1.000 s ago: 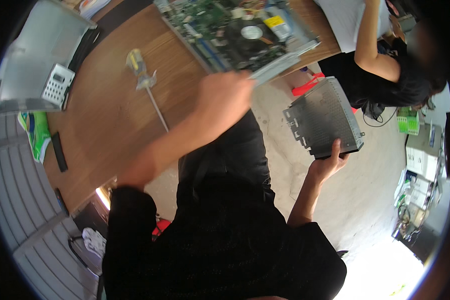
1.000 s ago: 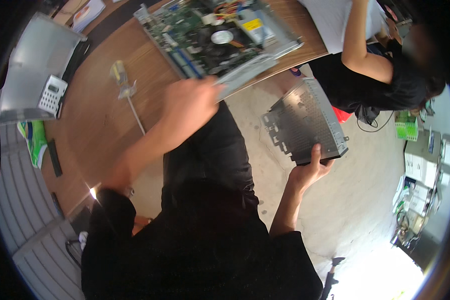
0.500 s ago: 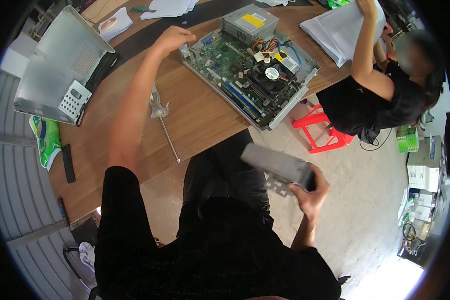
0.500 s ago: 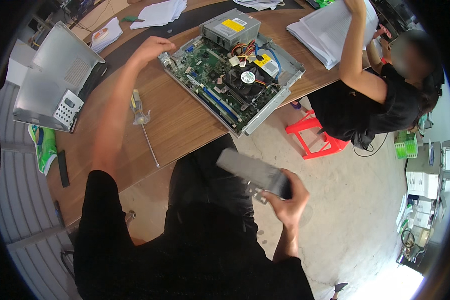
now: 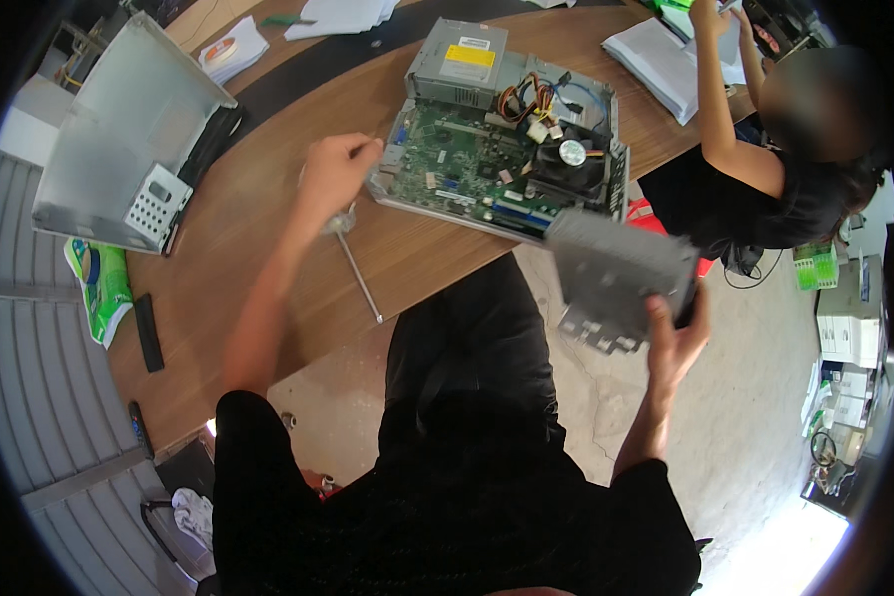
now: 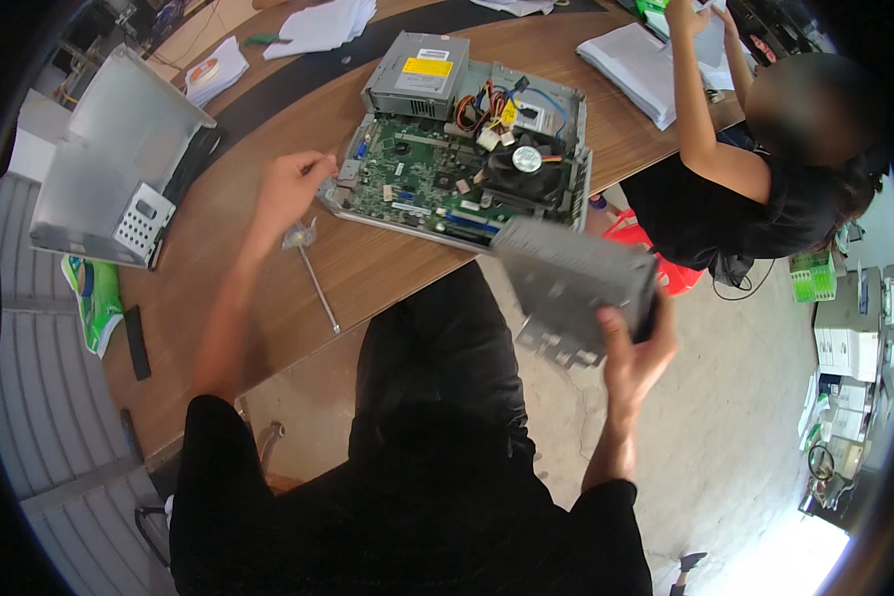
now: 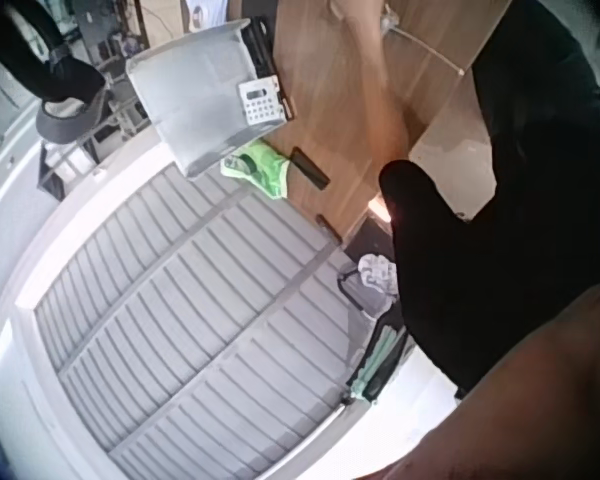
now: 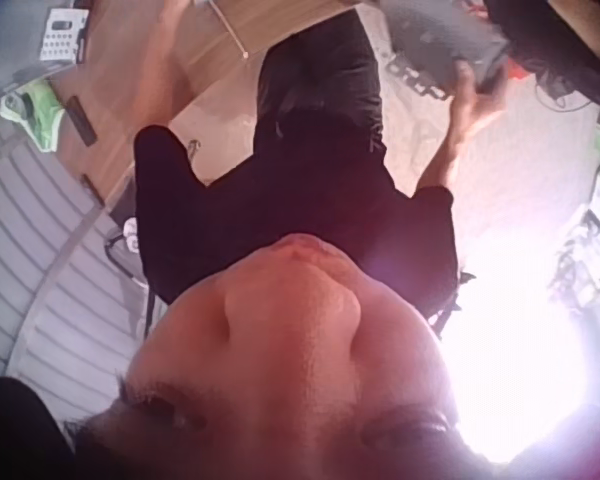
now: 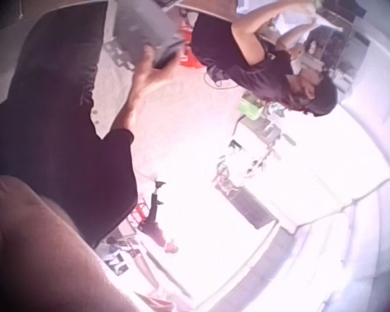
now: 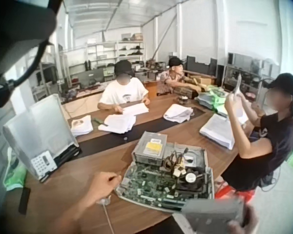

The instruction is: The person disassembles and reassembles internal components of a computer, removing a power supply unit and a disc drive using a screwdriver before placing them back into the chassis and securing them.

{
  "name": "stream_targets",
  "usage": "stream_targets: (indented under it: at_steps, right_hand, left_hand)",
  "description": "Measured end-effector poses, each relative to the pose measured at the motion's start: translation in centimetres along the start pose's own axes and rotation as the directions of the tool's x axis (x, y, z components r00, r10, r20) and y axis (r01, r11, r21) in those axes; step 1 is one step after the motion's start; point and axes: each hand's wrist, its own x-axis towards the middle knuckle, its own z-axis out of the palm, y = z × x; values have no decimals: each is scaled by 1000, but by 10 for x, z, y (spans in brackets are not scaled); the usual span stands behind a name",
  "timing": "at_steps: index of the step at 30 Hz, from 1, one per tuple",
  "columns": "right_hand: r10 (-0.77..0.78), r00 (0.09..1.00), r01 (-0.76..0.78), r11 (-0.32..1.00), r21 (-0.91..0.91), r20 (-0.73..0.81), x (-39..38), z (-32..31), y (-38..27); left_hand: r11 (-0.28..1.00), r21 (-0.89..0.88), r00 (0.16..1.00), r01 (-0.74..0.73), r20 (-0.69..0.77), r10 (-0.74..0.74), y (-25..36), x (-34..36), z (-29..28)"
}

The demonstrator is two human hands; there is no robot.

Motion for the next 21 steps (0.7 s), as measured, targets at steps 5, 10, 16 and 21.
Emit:
stream_targets:
  at_steps: [5, 10, 16, 21]
  right_hand:
    - [-164, 943, 126, 981, -145, -290, 61, 6, -11]
    - [-346, 854, 306, 938, -163, -388, 102, 14, 20]
    - [21, 905, 196, 864, 463, -424, 80, 20, 7]
    - [217, 940, 83, 605, 792, -264, 67, 56, -6]
  left_hand:
    - [995, -30, 995, 95, 38, -94, 53, -68, 21]
    - [951, -291, 985, -106, 100, 140, 89, -117, 58]
    - [935, -195, 952, -297, 13, 305, 83, -116, 93]
    - [963, -181, 968, -197, 123, 221, 93, -112, 102]
